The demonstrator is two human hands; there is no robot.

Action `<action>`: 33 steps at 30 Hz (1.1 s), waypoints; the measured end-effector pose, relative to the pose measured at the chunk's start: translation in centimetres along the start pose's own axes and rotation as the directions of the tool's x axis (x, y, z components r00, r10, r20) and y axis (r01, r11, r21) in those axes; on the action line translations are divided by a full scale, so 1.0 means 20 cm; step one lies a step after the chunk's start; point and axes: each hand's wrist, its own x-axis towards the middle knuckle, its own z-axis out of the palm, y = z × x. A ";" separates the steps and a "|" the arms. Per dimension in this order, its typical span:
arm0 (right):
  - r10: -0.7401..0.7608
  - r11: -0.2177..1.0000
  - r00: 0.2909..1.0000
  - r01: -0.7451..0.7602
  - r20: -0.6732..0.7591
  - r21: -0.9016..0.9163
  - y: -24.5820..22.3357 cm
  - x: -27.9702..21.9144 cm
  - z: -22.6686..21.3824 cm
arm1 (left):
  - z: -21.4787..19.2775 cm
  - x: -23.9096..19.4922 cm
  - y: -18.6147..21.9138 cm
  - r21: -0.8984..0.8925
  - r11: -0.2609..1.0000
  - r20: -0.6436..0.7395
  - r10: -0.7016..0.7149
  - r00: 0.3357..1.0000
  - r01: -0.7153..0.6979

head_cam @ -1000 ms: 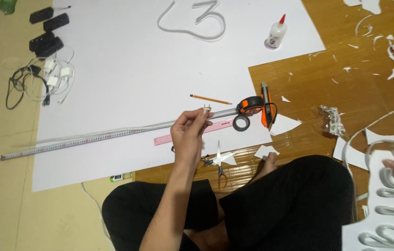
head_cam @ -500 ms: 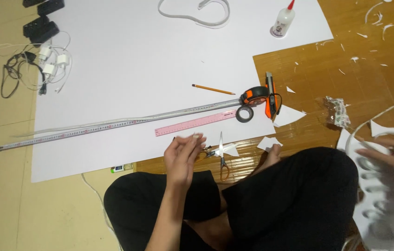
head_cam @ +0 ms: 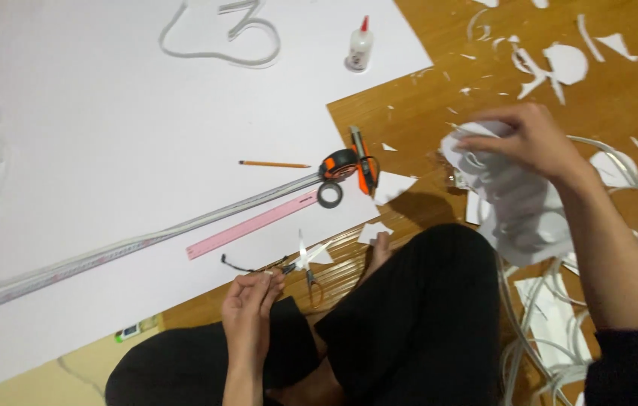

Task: The person connects wires to LED strips and attaches them to a foam backing to assemble a custom LED neon sign.

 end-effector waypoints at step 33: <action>0.413 0.901 0.773 -0.270 0.482 -0.339 0.70 -0.05 0.72 | -0.04 -0.04 0.04 -0.046 0.997 0.072 0.062 0.995 -0.059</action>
